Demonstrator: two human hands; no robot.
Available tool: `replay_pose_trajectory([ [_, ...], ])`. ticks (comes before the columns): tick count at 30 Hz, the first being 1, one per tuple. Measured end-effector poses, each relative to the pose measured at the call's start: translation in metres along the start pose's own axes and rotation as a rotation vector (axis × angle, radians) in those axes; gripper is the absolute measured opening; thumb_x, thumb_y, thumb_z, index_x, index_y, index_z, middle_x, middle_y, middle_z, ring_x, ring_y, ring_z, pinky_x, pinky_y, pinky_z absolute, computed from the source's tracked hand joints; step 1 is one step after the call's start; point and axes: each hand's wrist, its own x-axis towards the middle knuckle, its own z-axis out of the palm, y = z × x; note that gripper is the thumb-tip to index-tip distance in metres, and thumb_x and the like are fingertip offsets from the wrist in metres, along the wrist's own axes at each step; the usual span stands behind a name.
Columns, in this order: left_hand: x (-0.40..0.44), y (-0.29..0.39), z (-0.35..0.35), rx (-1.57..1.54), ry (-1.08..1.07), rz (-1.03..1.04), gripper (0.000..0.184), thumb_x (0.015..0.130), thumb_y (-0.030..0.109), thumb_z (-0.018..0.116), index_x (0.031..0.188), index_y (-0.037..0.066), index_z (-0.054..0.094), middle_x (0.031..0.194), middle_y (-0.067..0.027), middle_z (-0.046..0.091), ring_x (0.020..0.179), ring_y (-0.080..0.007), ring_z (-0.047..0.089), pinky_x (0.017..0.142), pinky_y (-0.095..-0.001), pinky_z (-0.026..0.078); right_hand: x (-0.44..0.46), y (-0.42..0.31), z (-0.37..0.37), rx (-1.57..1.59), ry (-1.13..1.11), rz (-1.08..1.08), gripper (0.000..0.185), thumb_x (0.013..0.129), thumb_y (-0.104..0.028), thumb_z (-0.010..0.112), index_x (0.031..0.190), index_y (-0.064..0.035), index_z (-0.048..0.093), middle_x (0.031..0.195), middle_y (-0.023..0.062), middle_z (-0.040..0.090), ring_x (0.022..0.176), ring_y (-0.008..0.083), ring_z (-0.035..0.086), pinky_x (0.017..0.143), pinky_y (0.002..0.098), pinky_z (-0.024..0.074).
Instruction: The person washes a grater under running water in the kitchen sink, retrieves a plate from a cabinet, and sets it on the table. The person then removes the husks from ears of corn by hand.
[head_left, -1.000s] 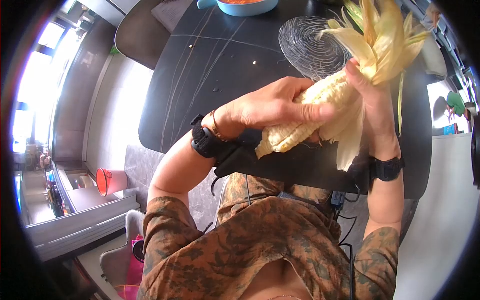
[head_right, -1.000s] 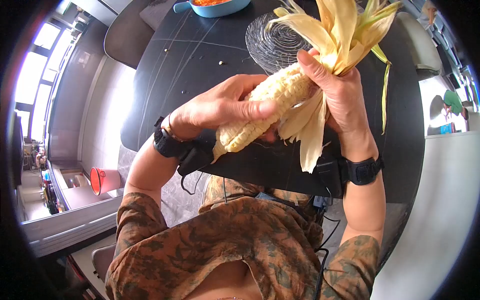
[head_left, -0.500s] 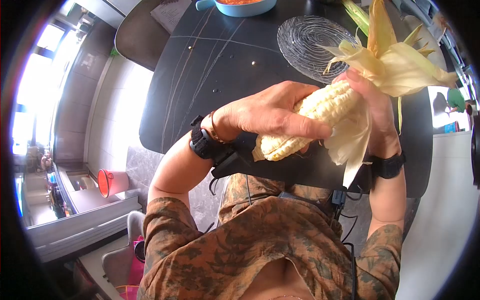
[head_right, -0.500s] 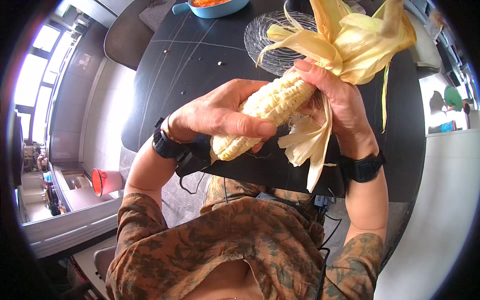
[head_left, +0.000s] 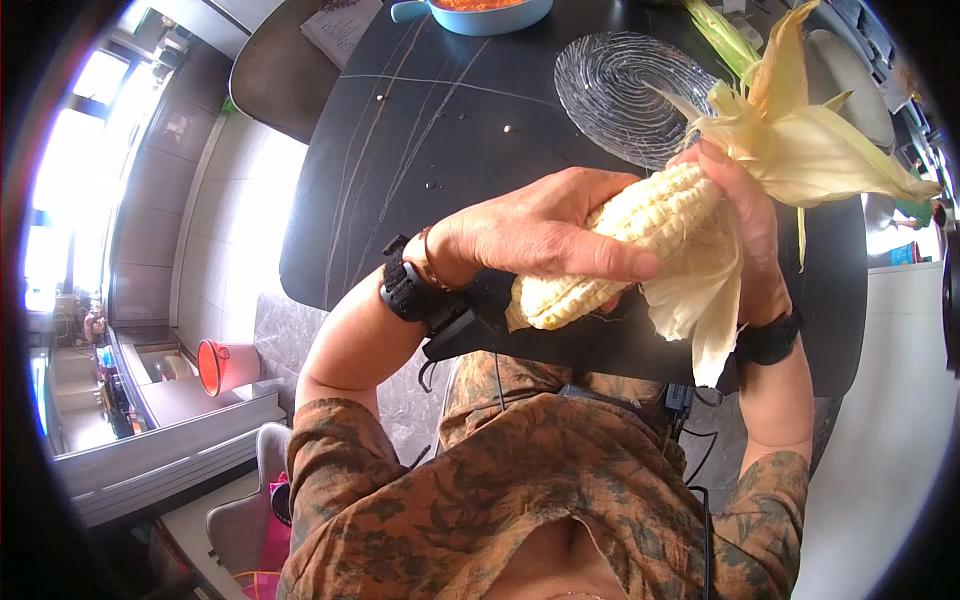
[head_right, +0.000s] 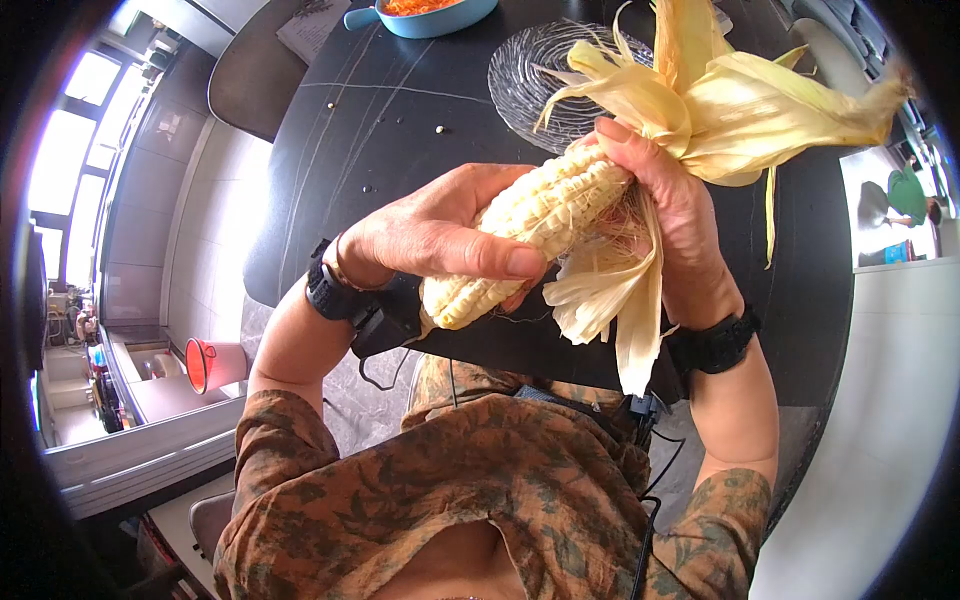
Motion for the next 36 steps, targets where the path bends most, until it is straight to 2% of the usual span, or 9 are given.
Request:
replay_pose_trajectory([
  [2,0.000,0.001,0.001,-0.025,0.007,0.036,0.057,0.077,0.029,0.072,0.114,-0.005,0.045,0.086,-0.0073,0.060,0.069,-0.0121,0.061,0.062,-0.0238,0.051,-0.003,-0.002,0.013,-0.059,0.052,-0.013,0.025,0.088,-0.032,0.053,0.090,-0.0069,0.055,0.083,0.0042,0.056,0.076,0.0125,0.056,0.071,0.0262,0.0469],
  [6,-0.001,0.002,0.003,-0.063,-0.033,0.054,0.065,0.076,0.031,0.073,0.119,-0.007,0.041,0.090,-0.0088,0.060,0.070,-0.0130,0.061,0.063,-0.0238,0.051,-0.001,0.004,0.015,0.159,-0.014,0.048,0.027,0.093,-0.033,0.043,0.085,-0.0087,0.052,0.079,0.0036,0.056,0.071,0.0129,0.055,0.065,0.0268,0.0468],
  [9,0.001,-0.002,0.005,-0.089,0.058,0.133,0.070,0.076,0.033,0.073,0.122,-0.008,0.040,0.093,-0.0092,0.059,0.072,-0.0131,0.061,0.063,-0.0239,0.052,-0.004,0.005,0.018,0.203,-0.120,0.066,0.028,0.093,-0.035,0.044,0.087,-0.0094,0.052,0.080,0.0032,0.056,0.072,0.0134,0.056,0.065,0.0281,0.0476],
  [12,-0.002,0.002,0.002,-0.097,0.035,0.101,0.072,0.077,0.033,0.072,0.124,-0.008,0.038,0.097,-0.0095,0.059,0.076,-0.0128,0.061,0.065,-0.0238,0.052,0.001,0.007,0.007,0.205,-0.173,0.056,0.029,0.091,-0.035,0.051,0.102,-0.0083,0.055,0.091,0.0048,0.060,0.081,0.0145,0.061,0.076,0.0302,0.0514],
  [15,-0.002,0.005,0.000,-0.109,0.051,0.060,0.073,0.077,0.035,0.071,0.126,-0.008,0.038,0.102,-0.0089,0.058,0.087,-0.0131,0.060,0.074,-0.0251,0.050,-0.001,0.007,0.008,0.230,-0.160,0.097,0.034,0.092,-0.036,0.050,0.107,-0.0054,0.054,0.094,0.0056,0.060,0.085,0.0139,0.060,0.079,0.0288,0.0508],
  [19,0.003,-0.004,-0.003,-0.089,0.115,0.106,0.074,0.077,0.037,0.070,0.127,-0.008,0.038,0.109,-0.0089,0.057,0.099,-0.0139,0.056,0.087,-0.0268,0.045,-0.003,0.017,0.003,-0.126,-0.033,-0.207,0.038,0.095,-0.034,0.044,0.113,-0.0012,0.051,0.101,0.0064,0.058,0.092,0.0124,0.058,0.082,0.0273,0.0499],
  [21,0.002,-0.004,-0.003,-0.091,0.119,0.105,0.075,0.077,0.036,0.070,0.128,-0.007,0.037,0.113,-0.0096,0.055,0.104,-0.0145,0.054,0.090,-0.0276,0.043,0.000,0.015,-0.004,-0.069,-0.140,-0.147,0.040,0.097,-0.034,0.041,0.116,0.0001,0.049,0.105,0.0068,0.057,0.094,0.0118,0.057,0.083,0.0272,0.0497],
  [24,0.010,-0.014,-0.001,-0.071,0.213,0.340,0.050,0.083,0.028,0.066,0.116,-0.003,0.046,0.096,-0.0076,0.059,0.077,-0.0100,0.060,0.062,-0.0236,0.053,0.001,0.018,-0.005,0.070,-0.123,-0.086,0.041,0.098,-0.035,0.039,0.116,0.0001,0.049,0.106,0.0069,0.057,0.095,0.0119,0.057,0.084,0.0274,0.0496],
  [36,0.010,-0.014,-0.003,-0.183,0.215,0.301,0.048,0.084,0.028,0.064,0.116,-0.002,0.045,0.096,-0.0071,0.058,0.080,-0.0097,0.059,0.067,-0.0222,0.051,0.004,0.019,-0.005,0.073,-0.162,-0.119,0.037,0.096,-0.032,0.043,0.111,0.0004,0.053,0.102,0.0058,0.059,0.091,0.0099,0.057,0.080,0.0251,0.0497],
])
